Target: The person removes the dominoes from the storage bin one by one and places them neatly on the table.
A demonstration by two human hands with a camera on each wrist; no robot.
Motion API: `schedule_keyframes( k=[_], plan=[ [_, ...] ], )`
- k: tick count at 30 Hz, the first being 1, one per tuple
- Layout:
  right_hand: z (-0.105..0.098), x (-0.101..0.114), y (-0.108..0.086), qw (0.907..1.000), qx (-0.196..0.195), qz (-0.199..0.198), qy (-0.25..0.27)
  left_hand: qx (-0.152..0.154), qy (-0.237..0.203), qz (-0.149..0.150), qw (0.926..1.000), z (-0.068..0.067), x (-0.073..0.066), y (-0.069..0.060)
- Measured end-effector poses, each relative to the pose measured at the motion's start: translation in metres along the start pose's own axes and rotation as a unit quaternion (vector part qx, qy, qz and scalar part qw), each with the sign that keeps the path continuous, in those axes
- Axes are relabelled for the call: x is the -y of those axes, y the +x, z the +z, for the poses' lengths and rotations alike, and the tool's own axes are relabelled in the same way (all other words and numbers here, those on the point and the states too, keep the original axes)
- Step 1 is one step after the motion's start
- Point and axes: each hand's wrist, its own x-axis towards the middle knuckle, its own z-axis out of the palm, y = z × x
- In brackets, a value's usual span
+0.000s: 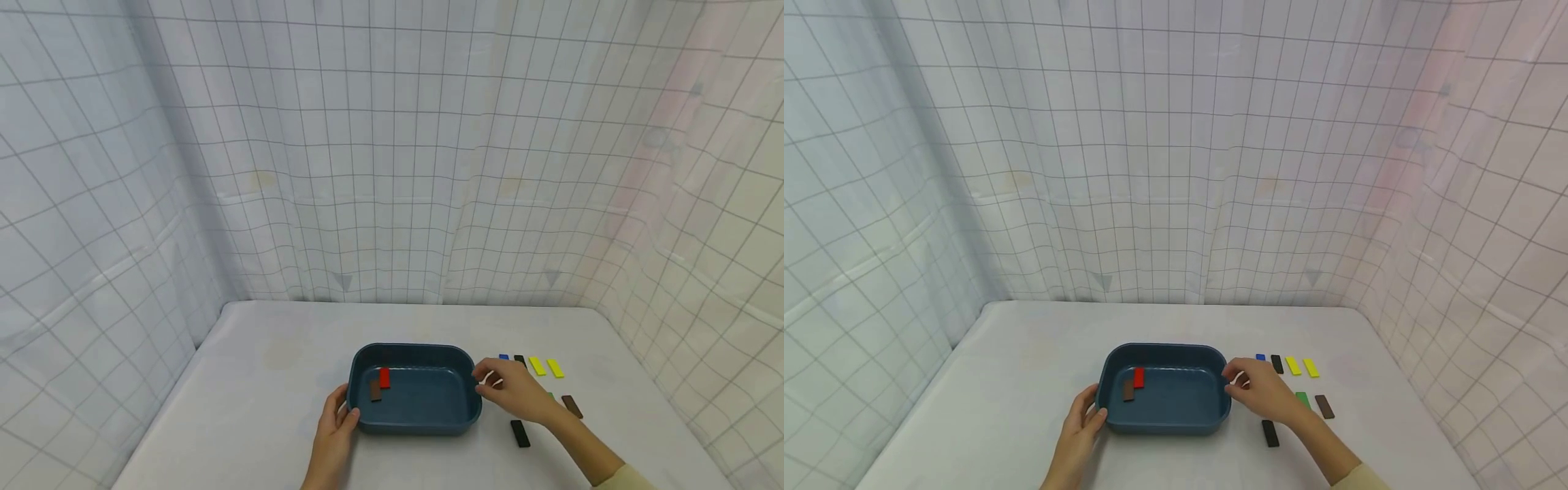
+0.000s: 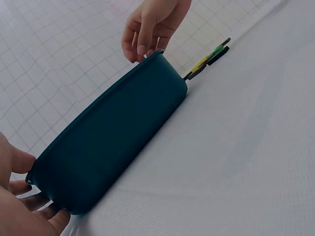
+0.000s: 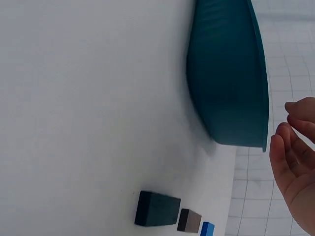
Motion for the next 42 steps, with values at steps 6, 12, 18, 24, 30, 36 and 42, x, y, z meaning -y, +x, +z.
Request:
schedule_keyframes(
  k=[6,12,18,24,30,36,42],
  plan=[
    [0.011,0.013,0.019,0.9996,0.018,-0.020,0.006,0.002,-0.002,0.000,1.0000,0.000,0.001,0.000],
    [0.028,0.020,0.044,0.9986,0.033,-0.040,-0.007,0.003,-0.001,-0.003,1.0000,-0.001,0.001,0.001],
    [0.048,0.027,0.069,0.9981,0.039,-0.048,-0.002,0.002,0.001,-0.001,1.0000,-0.001,0.000,0.002],
    [0.067,0.032,0.086,0.9980,0.042,-0.046,-0.001,0.004,-0.005,-0.004,1.0000,0.001,-0.001,0.002],
    [0.083,0.033,0.103,0.9981,0.046,-0.035,0.020,0.007,0.001,-0.001,1.0000,0.000,-0.002,0.003],
    [0.102,0.035,0.118,0.9990,0.031,-0.024,0.020,0.004,0.006,-0.003,1.0000,-0.001,0.000,0.003],
    [0.120,0.034,0.125,0.9997,0.022,-0.013,0.004,0.012,0.002,0.003,0.9999,-0.002,0.002,0.003]
  ],
)
